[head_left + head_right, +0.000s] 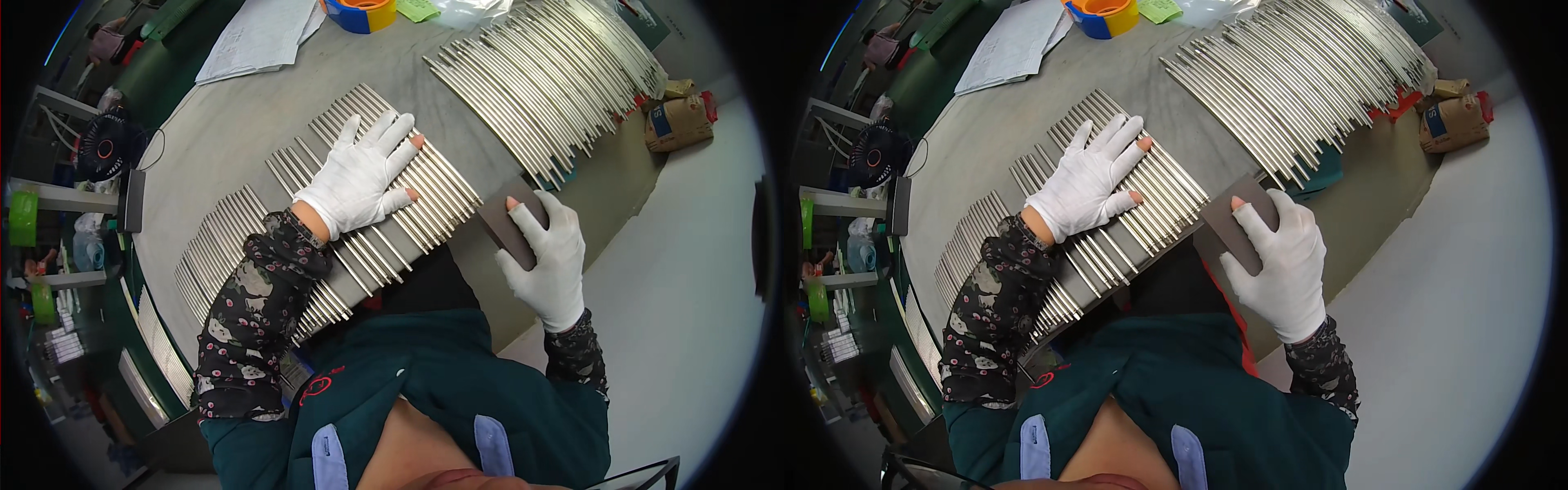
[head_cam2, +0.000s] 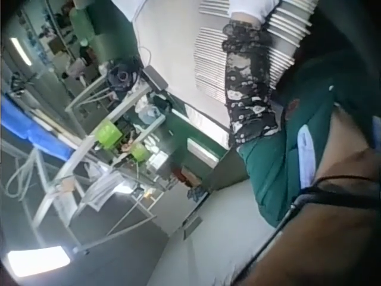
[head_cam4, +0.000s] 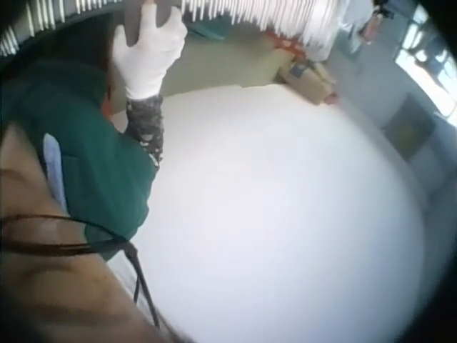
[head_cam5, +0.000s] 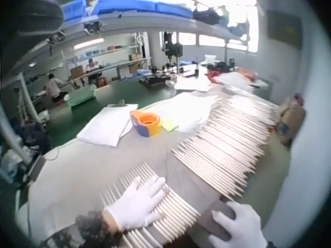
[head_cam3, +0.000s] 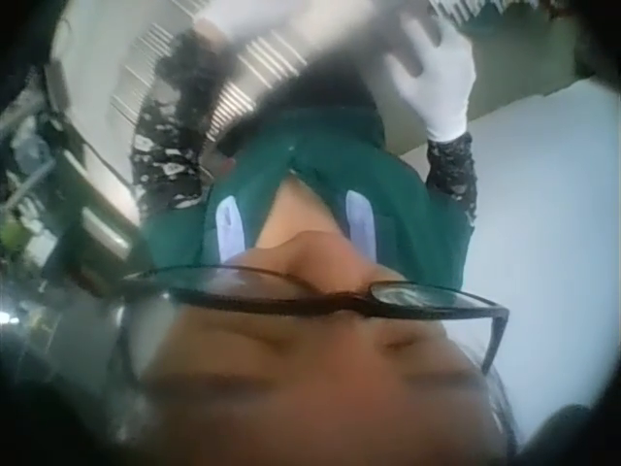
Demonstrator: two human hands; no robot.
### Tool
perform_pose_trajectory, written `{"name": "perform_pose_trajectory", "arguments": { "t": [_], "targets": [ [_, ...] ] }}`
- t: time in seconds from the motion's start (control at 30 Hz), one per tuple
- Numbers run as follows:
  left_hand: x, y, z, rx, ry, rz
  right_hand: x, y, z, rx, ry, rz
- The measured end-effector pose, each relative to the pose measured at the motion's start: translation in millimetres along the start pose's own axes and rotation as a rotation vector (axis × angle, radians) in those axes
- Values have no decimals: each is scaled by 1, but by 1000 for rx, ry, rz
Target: Sanding the ends of a row of aligned metal rods using a sanding block on a workbench.
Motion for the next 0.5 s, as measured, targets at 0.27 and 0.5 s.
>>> {"name": "perform_pose_trajectory", "arguments": {
  "t": [0.27,0.5],
  "targets": [
    [2,-2,1,-2,31,-6,9,-8,14,-34,-7,0],
    [1,-3,0,6,22,1,27,-30,32,-78,96,-14]
  ]
}}
Point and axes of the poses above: each hand's wrist, its own y-axis away from the middle knuckle, its own x-axis out of the palm, z = x × y, the point moved 8 cm from there along -y, towards the middle knuckle
